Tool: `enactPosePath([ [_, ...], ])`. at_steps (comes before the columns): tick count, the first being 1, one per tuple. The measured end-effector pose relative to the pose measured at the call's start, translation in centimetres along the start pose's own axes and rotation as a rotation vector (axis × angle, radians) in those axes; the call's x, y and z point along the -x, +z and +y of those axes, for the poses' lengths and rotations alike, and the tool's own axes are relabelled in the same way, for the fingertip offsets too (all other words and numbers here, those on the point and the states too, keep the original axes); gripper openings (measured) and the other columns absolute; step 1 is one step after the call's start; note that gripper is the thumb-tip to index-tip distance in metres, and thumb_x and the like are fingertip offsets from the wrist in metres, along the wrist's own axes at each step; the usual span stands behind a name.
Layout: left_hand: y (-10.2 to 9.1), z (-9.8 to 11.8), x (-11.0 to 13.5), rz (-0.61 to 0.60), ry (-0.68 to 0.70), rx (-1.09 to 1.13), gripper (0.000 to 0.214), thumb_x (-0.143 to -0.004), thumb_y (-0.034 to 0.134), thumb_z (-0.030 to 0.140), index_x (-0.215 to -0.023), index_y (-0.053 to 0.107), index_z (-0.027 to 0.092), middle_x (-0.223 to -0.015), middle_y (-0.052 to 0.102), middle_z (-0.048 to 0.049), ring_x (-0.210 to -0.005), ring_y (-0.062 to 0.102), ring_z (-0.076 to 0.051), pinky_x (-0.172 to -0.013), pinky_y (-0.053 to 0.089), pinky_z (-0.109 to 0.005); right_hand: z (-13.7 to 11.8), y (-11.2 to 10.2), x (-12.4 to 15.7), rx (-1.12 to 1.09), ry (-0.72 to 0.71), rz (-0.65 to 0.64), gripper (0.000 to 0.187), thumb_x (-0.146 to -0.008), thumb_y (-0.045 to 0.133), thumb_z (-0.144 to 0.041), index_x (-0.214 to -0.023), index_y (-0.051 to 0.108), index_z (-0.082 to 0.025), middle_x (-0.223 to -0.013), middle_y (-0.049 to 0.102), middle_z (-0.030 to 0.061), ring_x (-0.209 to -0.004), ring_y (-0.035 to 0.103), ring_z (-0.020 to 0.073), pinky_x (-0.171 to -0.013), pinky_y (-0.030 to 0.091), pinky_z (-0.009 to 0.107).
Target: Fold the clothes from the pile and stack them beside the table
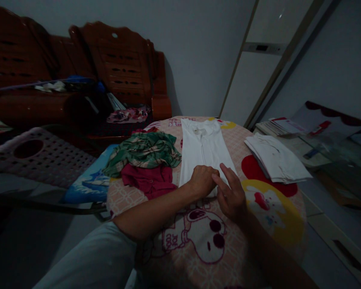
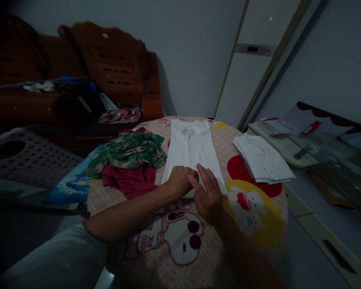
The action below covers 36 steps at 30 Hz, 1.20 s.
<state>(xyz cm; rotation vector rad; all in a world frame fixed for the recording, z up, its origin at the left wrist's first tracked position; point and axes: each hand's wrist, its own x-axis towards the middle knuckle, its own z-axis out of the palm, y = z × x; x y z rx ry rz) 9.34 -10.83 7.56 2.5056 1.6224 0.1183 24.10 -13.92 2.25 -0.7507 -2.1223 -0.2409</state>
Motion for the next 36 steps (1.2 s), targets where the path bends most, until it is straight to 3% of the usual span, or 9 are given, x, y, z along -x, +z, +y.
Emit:
enactPosePath([
  [8,0.9,-0.3,-0.3,0.088,0.040,0.021,0.031,-0.094,0.046,0.029,-0.088,0.075,0.019,-0.079,0.072,-0.0107,-0.085,0.070,-0.027,-0.068,0.047,-0.032,-0.3,-0.3,0.1,0.015,-0.006,0.012,0.066,-0.081,0.045,-0.003,-0.144,0.044,-0.025,-0.158,0.032,0.0099,-0.138,0.041,0.0312,-0.107,0.044,0.058],
  [11,1.1,-0.3,-0.3,0.110,0.046,0.012,0.032,-0.096,0.045,0.030,-0.090,0.075,0.019,-0.079,0.072,-0.0106,-0.085,0.070,-0.026,-0.069,0.046,-0.032,-0.3,-0.1,0.1,0.016,0.008,0.011,0.069,-0.082,0.043,-0.001,-0.146,0.040,-0.024,-0.158,0.031,0.0103,-0.140,0.039,0.0309,-0.108,0.043,0.058],
  [17,1.3,-0.1,-0.3,0.067,0.051,-0.028,0.028,-0.095,0.047,0.027,-0.094,0.073,0.018,-0.085,0.073,-0.0121,-0.088,0.070,-0.027,-0.071,0.047,-0.033,-0.1,0.4,-0.2,0.053,0.052,-0.009,0.072,-0.083,0.038,0.001,-0.151,0.033,-0.022,-0.159,0.027,0.0120,-0.143,0.033,0.0306,-0.110,0.040,0.059],
  [23,0.9,0.0,0.0,0.074,0.067,0.020,0.029,-0.095,0.046,0.030,-0.092,0.072,0.018,-0.081,0.072,-0.0110,-0.086,0.070,-0.026,-0.070,0.048,-0.032,-0.4,-0.1,-0.3,-0.002,-0.005,0.028,0.064,-0.082,0.041,-0.001,-0.142,0.045,-0.024,-0.159,0.030,0.0096,-0.140,0.038,0.0300,-0.107,0.044,0.058],
  [27,0.9,0.1,-0.2,0.131,0.090,0.054,0.033,-0.098,0.039,0.034,-0.102,0.068,0.016,-0.092,0.072,-0.0112,-0.086,0.069,-0.024,-0.070,0.048,-0.031,-0.3,-0.4,-0.2,-0.011,-0.003,0.084,0.051,-0.083,0.049,-0.006,-0.131,0.054,-0.021,-0.149,0.046,0.0126,-0.133,0.048,0.0298,-0.104,0.048,0.056],
  [30,0.7,-1.0,-0.6,0.155,0.102,0.027,0.030,-0.096,0.043,0.033,-0.104,0.066,0.015,-0.096,0.071,-0.0117,-0.089,0.068,-0.024,-0.072,0.049,-0.032,1.0,-0.5,0.2,0.031,0.037,0.107,0.035,-0.085,0.052,-0.011,-0.117,0.062,-0.021,-0.119,0.068,0.0112,-0.113,0.063,0.0261,-0.100,0.050,0.053],
  [33,-0.7,-3.4,-0.8,0.033,0.175,0.100,0.019,-0.089,0.056,0.029,-0.089,0.069,0.016,-0.086,0.072,-0.0076,-0.083,0.068,-0.020,-0.072,0.047,-0.029,3.2,-1.0,0.9,0.073,0.136,0.046,0.017,-0.088,0.055,-0.017,-0.096,0.069,-0.020,-0.086,0.074,0.0071,-0.085,0.070,0.0222,-0.091,0.054,0.045],
  [36,-2.3,-5.3,-0.5,-0.236,0.307,0.263,0.009,-0.084,0.062,0.022,-0.084,0.070,0.018,-0.074,0.070,-0.0004,-0.066,0.065,-0.012,-0.067,0.045,-0.022,5.2,-1.9,2.0,0.035,0.209,-0.126,0.013,-0.089,0.060,-0.028,-0.086,0.069,-0.018,-0.080,0.072,0.0074,-0.075,0.068,0.0208,-0.078,0.056,0.037],
])
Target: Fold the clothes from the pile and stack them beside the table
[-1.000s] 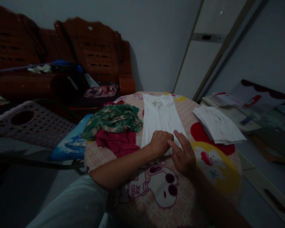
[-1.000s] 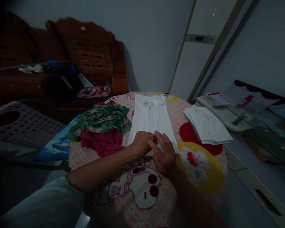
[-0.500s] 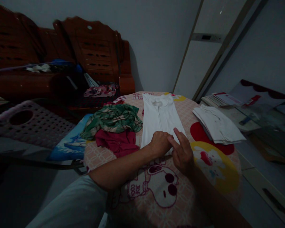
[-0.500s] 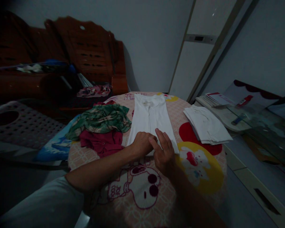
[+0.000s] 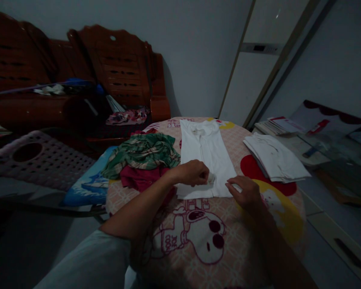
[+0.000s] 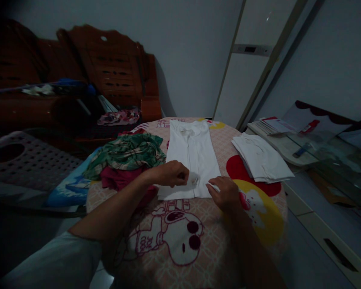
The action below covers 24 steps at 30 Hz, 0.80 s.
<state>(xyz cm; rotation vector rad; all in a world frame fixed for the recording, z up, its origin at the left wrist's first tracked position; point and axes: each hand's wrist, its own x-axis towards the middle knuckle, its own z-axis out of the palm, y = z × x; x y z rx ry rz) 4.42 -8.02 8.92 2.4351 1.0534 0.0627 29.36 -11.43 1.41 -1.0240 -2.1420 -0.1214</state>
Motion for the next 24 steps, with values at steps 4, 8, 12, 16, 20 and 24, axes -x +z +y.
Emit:
enactPosePath([
  [4,0.6,0.9,0.4,-0.168,0.043,-0.163,0.021,-0.074,0.074,0.029,-0.091,0.070,0.019,-0.085,0.073,-0.0045,-0.075,0.067,-0.017,-0.068,0.046,-0.024,1.3,-0.6,1.7,-0.063,-0.076,-0.182,0.028,-0.086,0.065,-0.032,-0.109,0.066,-0.017,-0.102,0.071,0.0114,-0.096,0.067,0.0245,-0.084,0.057,0.041],
  [8,3.5,2.6,-0.2,-0.142,0.014,-0.407,0.044,-0.073,0.075,0.037,-0.109,0.066,0.014,-0.104,0.071,-0.0157,-0.091,0.068,-0.029,-0.073,0.049,-0.032,1.1,-0.2,3.3,-0.011,-0.146,-0.240,0.044,-0.085,0.059,-0.022,-0.129,0.057,-0.019,-0.128,0.062,0.0148,-0.121,0.057,0.0278,-0.098,0.051,0.050],
  [12,4.9,2.8,-0.3,-0.089,0.002,-0.403,0.043,-0.078,0.070,0.034,-0.115,0.063,0.015,-0.112,0.068,-0.0162,-0.095,0.068,-0.028,-0.078,0.050,-0.033,0.7,0.6,3.7,0.058,-0.185,-0.220,0.048,-0.082,0.051,-0.013,-0.130,0.056,-0.017,-0.130,0.060,0.0154,-0.123,0.054,0.0277,-0.101,0.049,0.050],
  [16,5.0,2.5,-0.3,-0.060,0.037,-0.426,0.042,-0.082,0.065,0.030,-0.120,0.060,0.014,-0.118,0.065,-0.0176,-0.100,0.066,-0.029,-0.079,0.049,-0.035,-0.2,1.2,2.6,0.151,-0.151,-0.304,0.042,-0.079,0.049,-0.009,-0.118,0.061,-0.017,-0.122,0.063,0.0151,-0.114,0.057,0.0280,-0.094,0.051,0.046],
  [20,4.6,2.6,-0.5,-0.063,0.008,-0.455,0.034,-0.084,0.061,0.023,-0.116,0.062,0.012,-0.110,0.069,-0.0167,-0.096,0.068,-0.029,-0.076,0.049,-0.034,-0.3,1.6,1.6,0.226,-0.094,-0.355,0.036,-0.075,0.048,-0.004,-0.104,0.065,-0.017,-0.112,0.066,0.0147,-0.102,0.060,0.0273,-0.089,0.051,0.043],
  [24,4.1,2.1,-0.3,-0.084,-0.019,-0.487,0.035,-0.083,0.060,0.018,-0.118,0.062,0.014,-0.109,0.070,-0.0157,-0.097,0.068,-0.029,-0.078,0.049,-0.035,1.4,1.8,2.2,0.252,-0.108,-0.247,0.036,-0.077,0.045,-0.004,-0.102,0.066,-0.017,-0.106,0.068,0.0134,-0.096,0.062,0.0256,-0.086,0.052,0.043],
])
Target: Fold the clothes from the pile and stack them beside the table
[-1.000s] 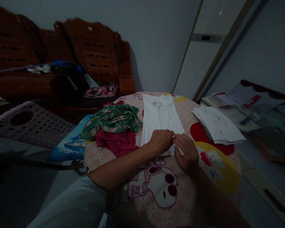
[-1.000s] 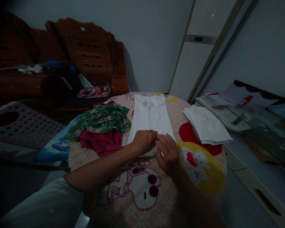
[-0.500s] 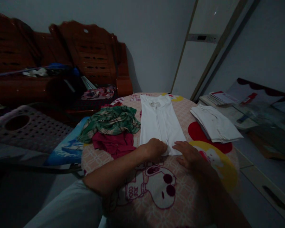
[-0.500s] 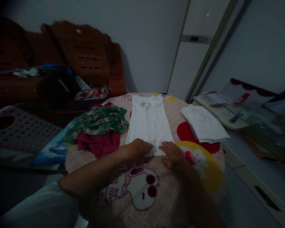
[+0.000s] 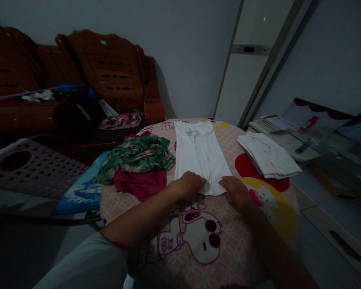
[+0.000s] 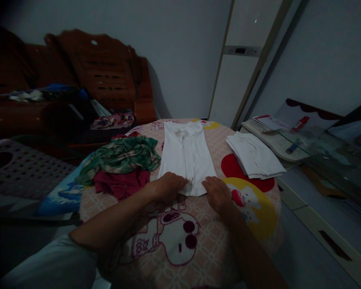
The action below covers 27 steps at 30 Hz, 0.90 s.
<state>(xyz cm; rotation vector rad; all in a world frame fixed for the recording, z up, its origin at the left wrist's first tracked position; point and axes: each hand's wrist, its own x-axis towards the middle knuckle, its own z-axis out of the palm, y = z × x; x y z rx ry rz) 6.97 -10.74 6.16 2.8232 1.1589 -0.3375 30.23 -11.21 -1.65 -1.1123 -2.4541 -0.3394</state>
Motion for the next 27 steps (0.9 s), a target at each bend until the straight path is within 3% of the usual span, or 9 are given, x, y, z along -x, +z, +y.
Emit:
enactPosePath([
  [5,0.1,-0.3,0.0,0.020,0.000,-0.003,0.034,-0.081,0.061,0.015,-0.115,0.064,0.013,-0.106,0.070,-0.0170,-0.097,0.068,-0.029,-0.079,0.051,-0.035,2.5,0.8,1.5,-0.030,0.054,0.170,0.030,-0.080,0.044,-0.009,-0.096,0.067,-0.019,-0.100,0.069,0.0107,-0.095,0.063,0.0235,-0.088,0.051,0.041],
  [9,-0.6,-1.6,0.0,-0.037,-0.012,0.006,0.031,-0.080,0.061,0.015,-0.110,0.067,0.014,-0.101,0.071,-0.0166,-0.094,0.069,-0.030,-0.076,0.052,-0.036,3.2,0.6,1.3,-0.114,0.158,0.153,0.020,-0.080,0.049,-0.015,-0.090,0.066,-0.019,-0.097,0.071,0.0099,-0.094,0.065,0.0232,-0.083,0.053,0.037],
  [14,-1.3,-4.5,0.5,-0.123,-0.052,0.049,0.031,-0.072,0.065,0.016,-0.103,0.069,0.019,-0.102,0.071,-0.0125,-0.091,0.068,-0.027,-0.074,0.051,-0.033,2.8,-0.9,-0.9,-0.236,0.233,0.161,0.022,-0.077,0.049,-0.015,-0.088,0.068,-0.018,-0.094,0.072,0.0102,-0.091,0.066,0.0240,-0.082,0.052,0.036],
  [17,-1.4,-6.2,0.8,-0.078,-0.088,0.099,0.030,-0.073,0.062,0.017,-0.102,0.069,0.020,-0.104,0.071,-0.0102,-0.094,0.067,-0.025,-0.076,0.050,-0.031,3.0,-2.1,-3.0,-0.356,0.315,0.083,0.022,-0.075,0.050,-0.018,-0.086,0.069,-0.017,-0.085,0.072,0.0077,-0.077,0.066,0.0205,-0.073,0.050,0.031],
  [21,-1.0,-8.9,-0.3,0.162,-0.212,0.185,0.031,-0.079,0.058,0.019,-0.109,0.066,0.019,-0.105,0.070,-0.0094,-0.098,0.065,-0.024,-0.083,0.049,-0.032,4.7,-1.9,-6.6,-0.483,0.432,0.040,0.018,-0.076,0.053,-0.024,-0.080,0.069,-0.016,-0.065,0.064,0.0009,-0.059,0.057,0.0148,-0.058,0.043,0.025],
  [24,0.2,-10.9,-2.4,0.571,-0.448,0.240,0.035,-0.086,0.046,0.013,-0.118,0.060,0.017,-0.114,0.066,-0.0107,-0.105,0.062,-0.023,-0.091,0.047,-0.034,6.5,0.0,-9.7,-0.524,0.590,0.145,0.019,-0.076,0.054,-0.030,-0.076,0.067,-0.016,-0.060,0.059,-0.0006,-0.056,0.054,0.0148,-0.056,0.045,0.025],
  [27,1.9,-12.6,-4.3,0.918,-0.558,0.275,0.043,-0.088,0.046,0.012,-0.130,0.052,0.013,-0.131,0.056,-0.0155,-0.122,0.051,-0.025,-0.104,0.042,-0.037,7.9,2.1,-12.0,-0.506,0.714,0.283,0.033,-0.075,0.051,-0.027,-0.099,0.068,-0.013,-0.082,0.069,0.0072,-0.073,0.064,0.0205,-0.069,0.053,0.032],
])
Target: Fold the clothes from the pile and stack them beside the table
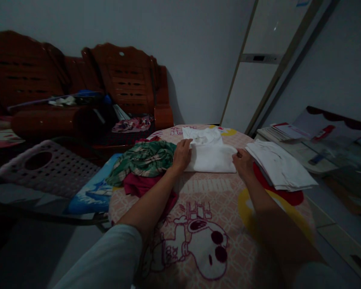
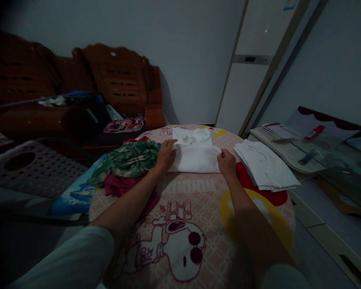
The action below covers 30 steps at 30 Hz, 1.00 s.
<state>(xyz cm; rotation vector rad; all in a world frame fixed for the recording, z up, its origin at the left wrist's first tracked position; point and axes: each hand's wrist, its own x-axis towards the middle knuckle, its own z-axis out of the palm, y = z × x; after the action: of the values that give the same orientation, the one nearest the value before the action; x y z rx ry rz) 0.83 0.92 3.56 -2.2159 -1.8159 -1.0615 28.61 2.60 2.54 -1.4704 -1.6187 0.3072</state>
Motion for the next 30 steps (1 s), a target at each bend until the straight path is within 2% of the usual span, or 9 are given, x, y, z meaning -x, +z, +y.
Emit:
enactPosePath([
  [2,1.1,-1.0,0.1,0.102,-0.002,0.041,0.050,-0.086,0.050,0.014,-0.136,0.047,0.011,-0.140,0.049,-0.0176,-0.131,0.044,-0.027,-0.109,0.038,-0.040,0.5,0.8,-0.5,0.026,-0.025,0.055,0.046,-0.074,0.051,-0.025,-0.115,0.065,-0.011,-0.102,0.071,0.0138,-0.093,0.066,0.0249,-0.085,0.052,0.037],
  [4,1.5,-2.0,0.6,0.116,-0.003,0.068,0.054,-0.085,0.053,0.014,-0.138,0.046,0.011,-0.139,0.050,-0.0175,-0.130,0.046,-0.027,-0.108,0.039,-0.041,0.9,1.0,-0.2,0.067,-0.052,0.049,0.050,-0.075,0.052,-0.025,-0.121,0.063,-0.011,-0.113,0.069,0.0163,-0.104,0.064,0.0269,-0.093,0.049,0.041],
  [10,0.9,-3.8,1.6,-0.188,-0.264,0.052,0.036,-0.087,0.056,0.023,-0.120,0.060,0.010,-0.089,0.072,-0.0090,-0.087,0.068,-0.022,-0.086,0.050,-0.033,2.3,0.1,2.3,0.294,0.099,-0.013,0.045,-0.079,0.049,-0.024,-0.118,0.066,-0.011,-0.097,0.073,0.0138,-0.091,0.068,0.0258,-0.087,0.051,0.038],
  [15,-0.1,-4.0,1.1,-0.281,-0.342,0.074,0.035,-0.085,0.061,0.030,-0.115,0.063,0.012,-0.082,0.073,-0.0059,-0.080,0.069,-0.020,-0.080,0.050,-0.028,2.8,-0.1,2.7,0.381,0.079,-0.064,0.039,-0.082,0.051,-0.027,-0.113,0.069,-0.012,-0.094,0.073,0.0133,-0.088,0.067,0.0267,-0.083,0.051,0.038],
  [18,-1.0,-3.7,1.0,-0.291,-0.215,0.103,0.030,-0.082,0.063,0.030,-0.106,0.067,0.013,-0.088,0.071,-0.0067,-0.083,0.067,-0.019,-0.079,0.049,-0.028,3.1,0.0,2.6,0.323,-0.100,-0.094,0.036,-0.077,0.049,-0.018,-0.105,0.071,-0.013,-0.098,0.072,0.0137,-0.091,0.066,0.0257,-0.086,0.051,0.038],
  [20,-1.3,-3.1,1.3,-0.377,-0.062,0.158,0.028,-0.081,0.064,0.031,-0.103,0.068,0.015,-0.091,0.070,-0.0059,-0.084,0.066,-0.019,-0.079,0.049,-0.027,3.3,0.3,2.8,0.263,-0.293,-0.156,0.037,-0.072,0.050,-0.013,-0.103,0.071,-0.013,-0.106,0.071,0.0139,-0.100,0.063,0.0256,-0.093,0.049,0.039],
  [23,-1.1,-1.4,2.2,-0.532,0.156,0.134,0.039,-0.076,0.067,0.032,-0.113,0.065,0.018,-0.103,0.067,-0.0066,-0.095,0.064,-0.020,-0.086,0.049,-0.029,3.4,1.3,3.6,0.266,-0.506,-0.269,0.048,-0.069,0.052,-0.009,-0.114,0.068,-0.015,-0.119,0.067,0.0135,-0.113,0.057,0.0263,-0.102,0.044,0.043],
  [26,-0.3,0.3,3.2,-0.576,0.260,-0.069,0.042,-0.078,0.065,0.026,-0.119,0.062,0.020,-0.114,0.063,-0.0095,-0.105,0.059,-0.024,-0.090,0.047,-0.033,3.2,2.4,4.3,0.379,-0.566,-0.322,0.052,-0.071,0.051,-0.006,-0.121,0.064,-0.013,-0.125,0.064,0.0157,-0.116,0.056,0.0270,-0.104,0.041,0.046],
  [30,0.5,0.9,3.4,-0.535,0.240,-0.180,0.033,-0.086,0.054,0.023,-0.118,0.062,0.019,-0.112,0.063,-0.0102,-0.104,0.059,-0.024,-0.088,0.048,-0.033,2.6,2.8,4.2,0.461,-0.519,-0.312,0.040,-0.076,0.048,-0.002,-0.107,0.070,-0.011,-0.111,0.070,0.0155,-0.104,0.061,0.0262,-0.101,0.042,0.043],
])
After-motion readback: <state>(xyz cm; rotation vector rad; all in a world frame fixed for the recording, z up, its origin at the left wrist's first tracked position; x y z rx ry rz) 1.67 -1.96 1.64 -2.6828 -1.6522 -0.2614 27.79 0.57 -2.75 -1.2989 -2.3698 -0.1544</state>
